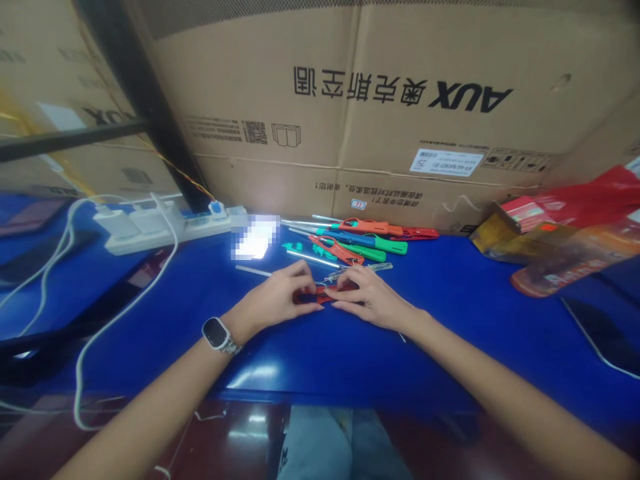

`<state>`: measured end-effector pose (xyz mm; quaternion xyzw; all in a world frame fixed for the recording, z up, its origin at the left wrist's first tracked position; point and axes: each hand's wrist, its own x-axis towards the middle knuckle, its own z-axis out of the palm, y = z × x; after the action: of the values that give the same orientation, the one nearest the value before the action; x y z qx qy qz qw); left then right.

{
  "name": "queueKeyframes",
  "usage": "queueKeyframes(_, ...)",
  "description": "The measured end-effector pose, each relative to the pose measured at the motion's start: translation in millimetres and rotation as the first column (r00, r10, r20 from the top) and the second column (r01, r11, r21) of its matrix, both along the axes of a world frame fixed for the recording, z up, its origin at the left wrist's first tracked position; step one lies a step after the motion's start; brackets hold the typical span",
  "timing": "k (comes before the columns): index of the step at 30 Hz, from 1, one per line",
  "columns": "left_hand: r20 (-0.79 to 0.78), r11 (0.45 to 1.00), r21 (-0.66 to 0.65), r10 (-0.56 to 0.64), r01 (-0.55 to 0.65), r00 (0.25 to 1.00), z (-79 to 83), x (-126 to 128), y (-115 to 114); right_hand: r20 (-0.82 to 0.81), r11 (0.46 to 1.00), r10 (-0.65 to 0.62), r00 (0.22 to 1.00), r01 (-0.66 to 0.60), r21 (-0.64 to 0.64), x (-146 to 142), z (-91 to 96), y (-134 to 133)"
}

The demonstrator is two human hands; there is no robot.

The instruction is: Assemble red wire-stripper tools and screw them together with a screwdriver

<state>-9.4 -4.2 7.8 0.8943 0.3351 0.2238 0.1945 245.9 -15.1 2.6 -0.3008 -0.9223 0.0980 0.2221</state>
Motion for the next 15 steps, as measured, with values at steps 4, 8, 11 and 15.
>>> queueKeyframes(4,0.003,1.000,0.003,0.012,-0.012,1.000,-1.7,1.3,2.3,0.023,1.000,0.018,1.000,-0.018,0.004,0.1,1.4,1.4)
queueKeyframes(8,-0.002,0.999,-0.004,-0.046,0.046,0.999,-5.5,-2.0,6.3,0.078,1.000,-0.007,0.997,0.007,0.005,0.1,1.3,1.5)
queueKeyframes(11,0.012,0.998,-0.006,-0.063,0.063,0.998,-6.3,-4.4,7.6,0.111,1.000,-0.013,0.994,0.011,0.023,0.4,1.4,-0.5)
queueKeyframes(15,-0.011,0.999,-0.005,-0.038,0.038,0.999,-2.7,-4.6,6.9,0.153,0.998,-0.031,0.988,0.022,0.059,-1.2,2.0,-5.2)
